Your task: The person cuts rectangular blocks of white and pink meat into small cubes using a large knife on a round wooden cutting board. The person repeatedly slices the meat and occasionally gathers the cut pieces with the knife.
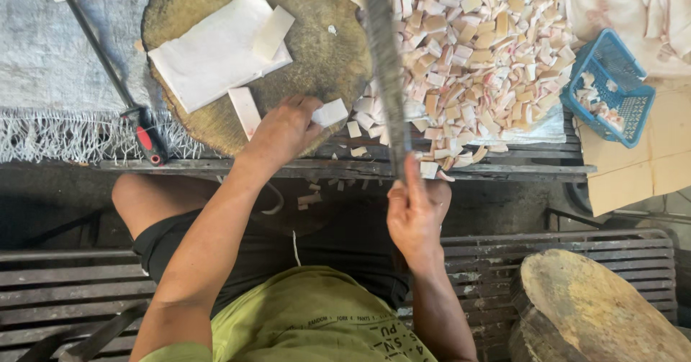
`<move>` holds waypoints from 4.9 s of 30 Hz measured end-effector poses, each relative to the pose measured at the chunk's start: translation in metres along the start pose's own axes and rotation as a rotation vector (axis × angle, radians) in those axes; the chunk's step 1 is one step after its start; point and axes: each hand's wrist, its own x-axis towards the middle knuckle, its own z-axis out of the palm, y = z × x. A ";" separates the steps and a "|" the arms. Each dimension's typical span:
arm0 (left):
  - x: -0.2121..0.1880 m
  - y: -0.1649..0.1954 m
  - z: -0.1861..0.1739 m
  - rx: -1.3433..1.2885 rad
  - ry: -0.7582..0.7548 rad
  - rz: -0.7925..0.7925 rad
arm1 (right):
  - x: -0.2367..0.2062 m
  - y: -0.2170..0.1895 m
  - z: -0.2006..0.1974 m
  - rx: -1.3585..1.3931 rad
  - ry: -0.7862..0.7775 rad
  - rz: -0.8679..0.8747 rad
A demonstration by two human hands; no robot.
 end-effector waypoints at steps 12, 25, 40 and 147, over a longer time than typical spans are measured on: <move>0.007 0.005 -0.005 -0.002 -0.062 -0.046 | -0.001 -0.013 -0.003 -0.054 -0.051 -0.163; 0.002 -0.020 -0.027 0.150 0.237 -0.089 | -0.005 -0.027 0.001 0.001 -0.260 0.118; 0.084 -0.037 -0.041 0.259 0.281 -0.264 | 0.001 0.003 -0.003 -0.048 -0.164 0.112; -0.012 0.000 -0.012 0.145 -0.006 -0.045 | -0.006 -0.017 0.018 -0.109 -0.160 -0.156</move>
